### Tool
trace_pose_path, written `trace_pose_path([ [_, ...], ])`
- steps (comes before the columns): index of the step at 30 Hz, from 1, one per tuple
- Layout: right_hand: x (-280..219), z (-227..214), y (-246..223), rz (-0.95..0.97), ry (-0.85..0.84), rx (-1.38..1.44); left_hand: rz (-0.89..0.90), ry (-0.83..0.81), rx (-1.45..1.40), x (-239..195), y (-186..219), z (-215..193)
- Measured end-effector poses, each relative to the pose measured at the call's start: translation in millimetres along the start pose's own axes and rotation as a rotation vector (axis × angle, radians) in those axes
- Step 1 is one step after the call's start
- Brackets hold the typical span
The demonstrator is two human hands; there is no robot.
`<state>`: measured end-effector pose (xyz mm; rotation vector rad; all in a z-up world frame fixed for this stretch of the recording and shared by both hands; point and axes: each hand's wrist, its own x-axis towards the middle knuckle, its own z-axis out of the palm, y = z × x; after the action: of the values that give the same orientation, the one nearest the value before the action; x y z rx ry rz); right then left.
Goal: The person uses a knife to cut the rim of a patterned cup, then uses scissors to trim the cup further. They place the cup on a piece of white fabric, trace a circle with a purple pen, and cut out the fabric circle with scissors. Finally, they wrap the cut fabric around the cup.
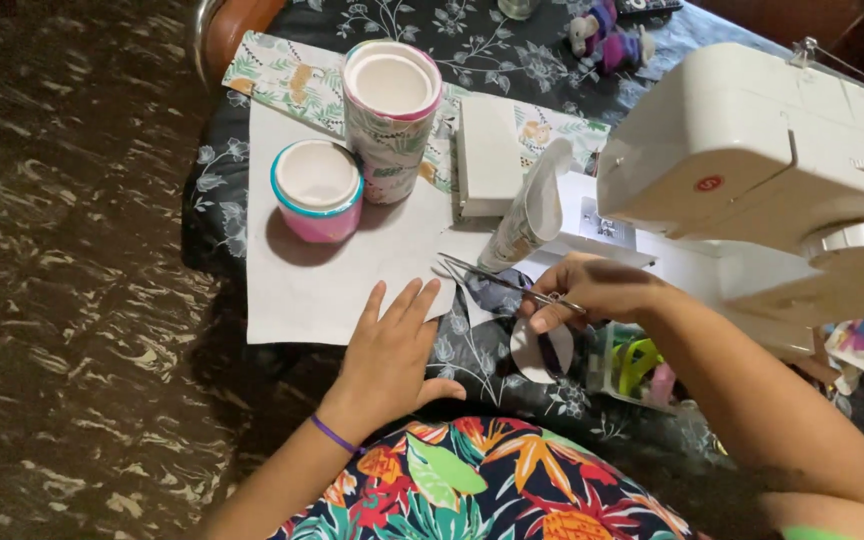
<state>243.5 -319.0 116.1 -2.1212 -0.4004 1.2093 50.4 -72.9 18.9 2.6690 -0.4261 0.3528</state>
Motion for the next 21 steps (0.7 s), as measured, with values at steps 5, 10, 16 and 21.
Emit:
trace_pose_path([
  [5,-4,2,1,-0.006,-0.041,0.108,0.069,0.143,-0.1,-5,-13,6],
  [10,20,4,19,-0.072,-0.125,0.174,0.128,0.224,-0.151,-15,-23,6],
  [16,52,-2,36,-0.132,-0.314,0.165,0.173,0.133,-0.193,-27,-24,-21],
  [21,58,-6,33,-0.029,-0.301,0.109,0.203,0.131,-0.208,-33,-21,-23],
])
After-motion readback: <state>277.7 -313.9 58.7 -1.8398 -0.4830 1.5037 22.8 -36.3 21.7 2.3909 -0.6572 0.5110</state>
